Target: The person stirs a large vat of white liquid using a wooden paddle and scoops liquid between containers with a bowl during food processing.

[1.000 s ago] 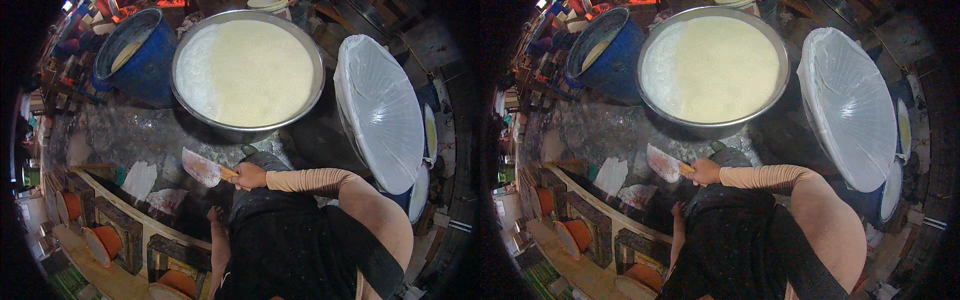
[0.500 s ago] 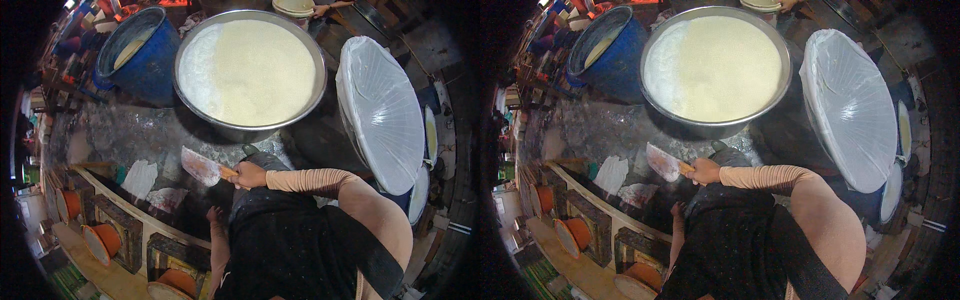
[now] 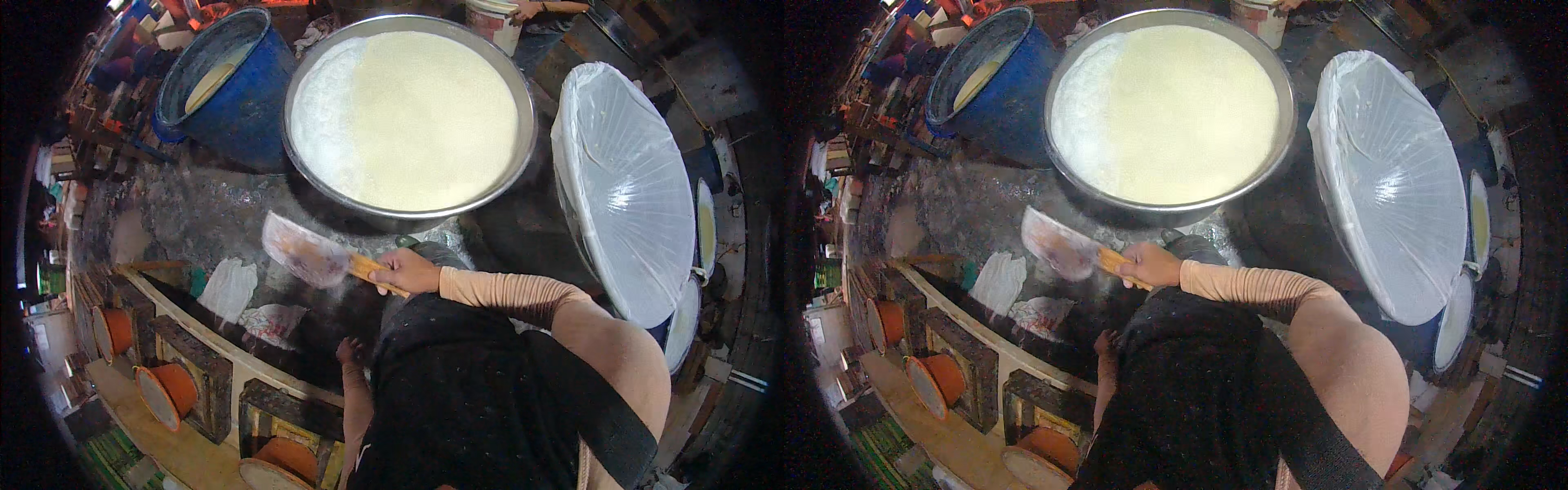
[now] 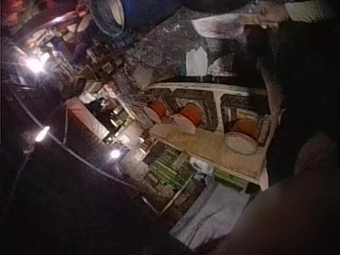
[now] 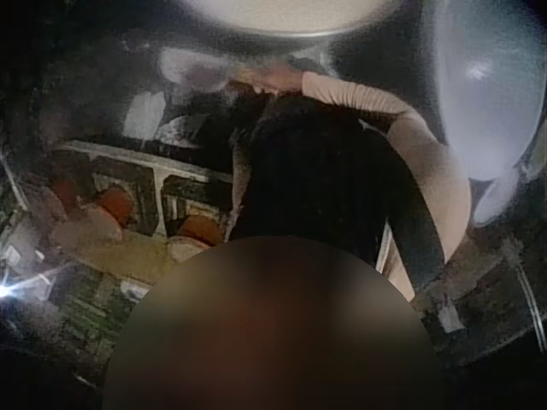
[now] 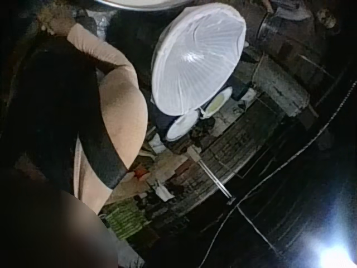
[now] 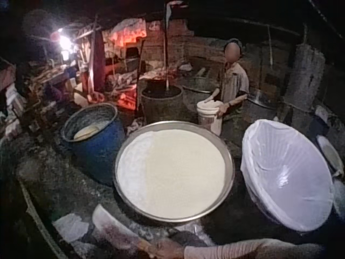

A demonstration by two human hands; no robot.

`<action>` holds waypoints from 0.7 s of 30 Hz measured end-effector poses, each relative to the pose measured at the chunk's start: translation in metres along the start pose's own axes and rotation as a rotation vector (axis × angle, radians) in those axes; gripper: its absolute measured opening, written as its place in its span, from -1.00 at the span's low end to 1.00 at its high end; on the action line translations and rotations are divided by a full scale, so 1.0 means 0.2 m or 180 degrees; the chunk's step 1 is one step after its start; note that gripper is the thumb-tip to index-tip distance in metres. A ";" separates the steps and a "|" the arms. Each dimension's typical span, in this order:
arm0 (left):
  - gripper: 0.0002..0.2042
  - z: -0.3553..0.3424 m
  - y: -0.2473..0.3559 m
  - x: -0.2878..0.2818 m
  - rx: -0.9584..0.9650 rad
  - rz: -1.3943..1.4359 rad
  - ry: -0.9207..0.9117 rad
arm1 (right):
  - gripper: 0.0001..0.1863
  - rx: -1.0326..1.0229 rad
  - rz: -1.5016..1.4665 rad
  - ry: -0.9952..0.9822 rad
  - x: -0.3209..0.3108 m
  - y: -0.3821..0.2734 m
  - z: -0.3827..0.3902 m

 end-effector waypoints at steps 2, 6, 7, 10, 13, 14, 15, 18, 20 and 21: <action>-0.78 -0.03 0.03 -0.03 0.0462 -0.0617 -0.0280 | -0.76 -0.0430 -0.0310 0.0147 -0.09 -0.02 -0.03; -0.79 -0.01 0.17 0.04 0.1034 -0.1872 -0.0970 | -0.75 -0.0585 -0.0586 0.0561 -0.43 -0.16 -0.03; -0.80 -0.01 0.19 0.06 0.1597 -0.3826 -0.1296 | -0.74 -0.0325 -0.0446 0.0740 -0.54 -0.19 -0.01; -0.78 -0.05 0.14 0.05 0.0387 -0.1348 -0.0649 | -0.79 -0.0496 -0.0833 0.1394 -0.80 -0.12 -0.18; -0.76 0.02 0.25 0.29 -0.0205 -0.0164 -0.0062 | -0.79 -0.0266 -0.0743 0.2147 -1.08 -0.03 -0.36; -0.75 0.04 0.30 0.37 -0.0276 -0.0056 0.0035 | -0.76 -0.0313 -0.0421 0.2744 -1.23 0.08 -0.48; -0.71 0.07 0.33 0.41 -0.0467 0.0282 0.0272 | -0.76 -0.0306 -0.0371 0.2667 -1.31 0.07 -0.57; -0.63 0.14 0.39 0.55 -0.0705 0.0658 0.0600 | -0.64 -0.0038 0.0259 0.3795 -1.60 0.00 -0.70; -0.56 0.19 0.47 0.66 -0.0687 0.0701 0.0560 | -0.58 0.0131 0.0554 0.4046 -1.79 -0.06 -0.78; -0.56 0.22 0.48 0.69 -0.0734 0.0734 0.0632 | -0.58 0.0142 0.0606 0.3968 -1.85 -0.09 -0.85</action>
Point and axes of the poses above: each hand's wrist, its own z-axis away from the middle knuckle, its own x-axis out of the palm, y = z × x, the point moved 4 cm from there along -z, towards the middle knuckle, and after that the axes turned 15 degrees about x, right-handed, at the moved point
